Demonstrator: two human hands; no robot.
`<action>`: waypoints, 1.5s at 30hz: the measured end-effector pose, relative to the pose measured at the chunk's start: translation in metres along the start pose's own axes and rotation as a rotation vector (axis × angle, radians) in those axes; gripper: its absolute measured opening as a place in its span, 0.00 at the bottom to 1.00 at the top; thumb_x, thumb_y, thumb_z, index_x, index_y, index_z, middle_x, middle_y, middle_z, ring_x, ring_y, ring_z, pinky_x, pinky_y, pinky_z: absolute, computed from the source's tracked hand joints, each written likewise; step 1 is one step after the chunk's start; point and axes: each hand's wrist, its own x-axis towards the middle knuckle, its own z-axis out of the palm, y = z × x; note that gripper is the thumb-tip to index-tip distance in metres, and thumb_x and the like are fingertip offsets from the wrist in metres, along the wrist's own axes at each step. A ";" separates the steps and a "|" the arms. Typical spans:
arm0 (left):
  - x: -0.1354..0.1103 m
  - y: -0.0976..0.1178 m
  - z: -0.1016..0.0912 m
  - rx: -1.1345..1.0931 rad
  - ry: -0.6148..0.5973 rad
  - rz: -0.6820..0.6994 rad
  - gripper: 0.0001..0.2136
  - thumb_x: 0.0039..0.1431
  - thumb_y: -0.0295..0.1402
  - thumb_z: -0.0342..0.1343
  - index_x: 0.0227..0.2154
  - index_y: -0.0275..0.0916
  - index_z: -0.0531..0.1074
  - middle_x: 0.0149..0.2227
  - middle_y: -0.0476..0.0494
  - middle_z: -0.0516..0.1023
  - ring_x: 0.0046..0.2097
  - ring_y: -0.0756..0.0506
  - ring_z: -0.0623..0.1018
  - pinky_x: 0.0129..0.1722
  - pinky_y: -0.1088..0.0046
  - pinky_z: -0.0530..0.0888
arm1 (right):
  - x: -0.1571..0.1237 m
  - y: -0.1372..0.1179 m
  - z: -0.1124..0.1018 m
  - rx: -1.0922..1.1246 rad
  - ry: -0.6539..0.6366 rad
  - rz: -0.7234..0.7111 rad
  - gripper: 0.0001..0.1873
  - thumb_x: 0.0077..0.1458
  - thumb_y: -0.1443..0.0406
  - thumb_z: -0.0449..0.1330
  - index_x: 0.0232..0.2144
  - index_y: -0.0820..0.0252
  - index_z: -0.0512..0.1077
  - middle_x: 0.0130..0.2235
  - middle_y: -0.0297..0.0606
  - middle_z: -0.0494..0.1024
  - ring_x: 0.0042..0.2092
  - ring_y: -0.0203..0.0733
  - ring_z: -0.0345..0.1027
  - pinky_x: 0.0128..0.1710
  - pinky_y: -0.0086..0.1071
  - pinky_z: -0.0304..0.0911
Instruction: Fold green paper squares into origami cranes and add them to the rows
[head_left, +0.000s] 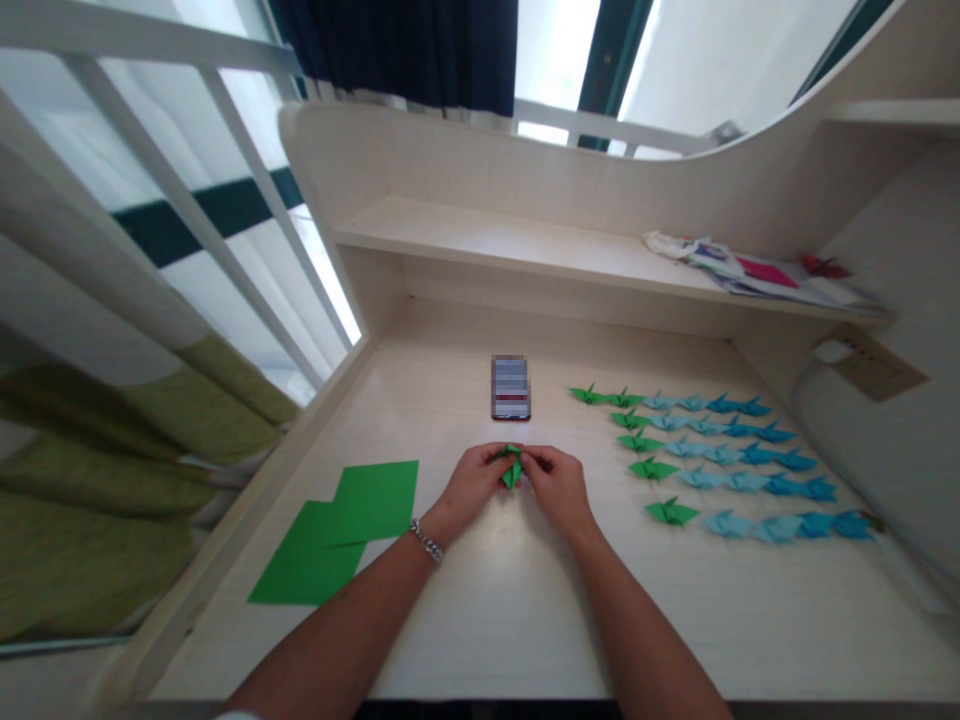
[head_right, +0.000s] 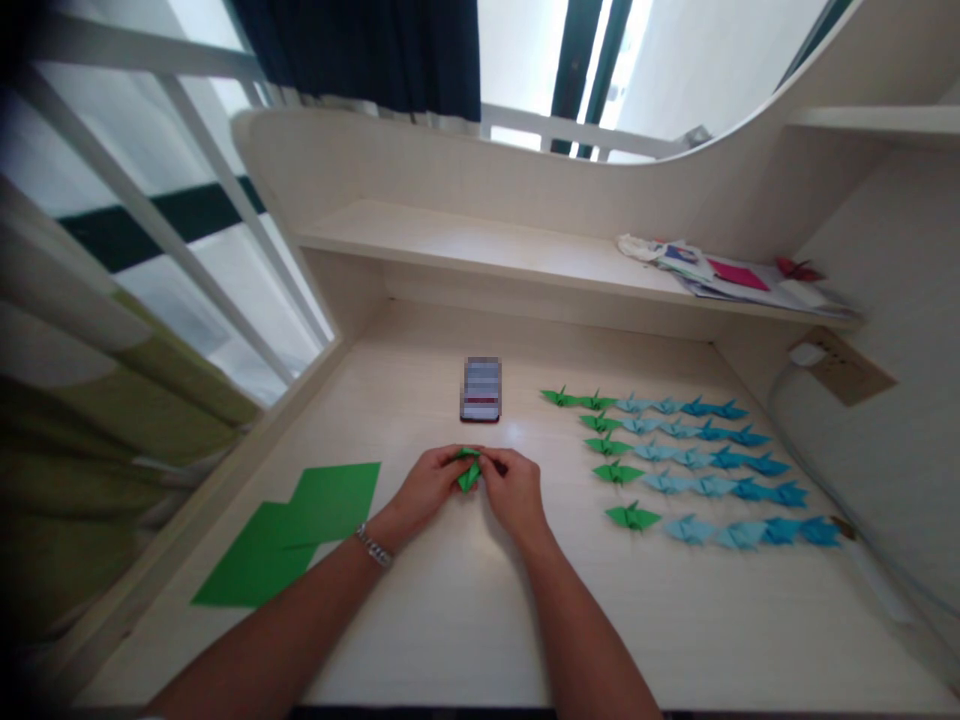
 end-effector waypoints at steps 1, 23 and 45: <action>0.000 0.001 0.000 0.016 -0.006 0.000 0.13 0.52 0.36 0.57 0.37 0.32 0.77 0.26 0.44 0.75 0.26 0.50 0.71 0.25 0.75 0.66 | 0.000 0.000 0.000 0.006 -0.003 0.003 0.11 0.51 0.65 0.58 0.37 0.55 0.78 0.37 0.37 0.81 0.38 0.44 0.74 0.42 0.37 0.67; -0.003 0.011 0.003 0.141 0.042 0.014 0.13 0.49 0.32 0.56 0.37 0.31 0.77 0.31 0.41 0.78 0.28 0.49 0.73 0.28 0.74 0.69 | 0.001 0.005 -0.004 -0.167 -0.032 -0.043 0.09 0.51 0.65 0.58 0.33 0.58 0.78 0.34 0.37 0.80 0.35 0.41 0.72 0.38 0.33 0.66; -0.008 0.013 0.003 0.209 -0.089 -0.084 0.14 0.54 0.39 0.52 0.21 0.33 0.71 0.18 0.48 0.70 0.21 0.51 0.68 0.22 0.76 0.63 | 0.002 0.002 -0.004 -0.045 -0.029 -0.068 0.08 0.52 0.63 0.59 0.34 0.58 0.76 0.34 0.38 0.77 0.34 0.39 0.69 0.34 0.31 0.64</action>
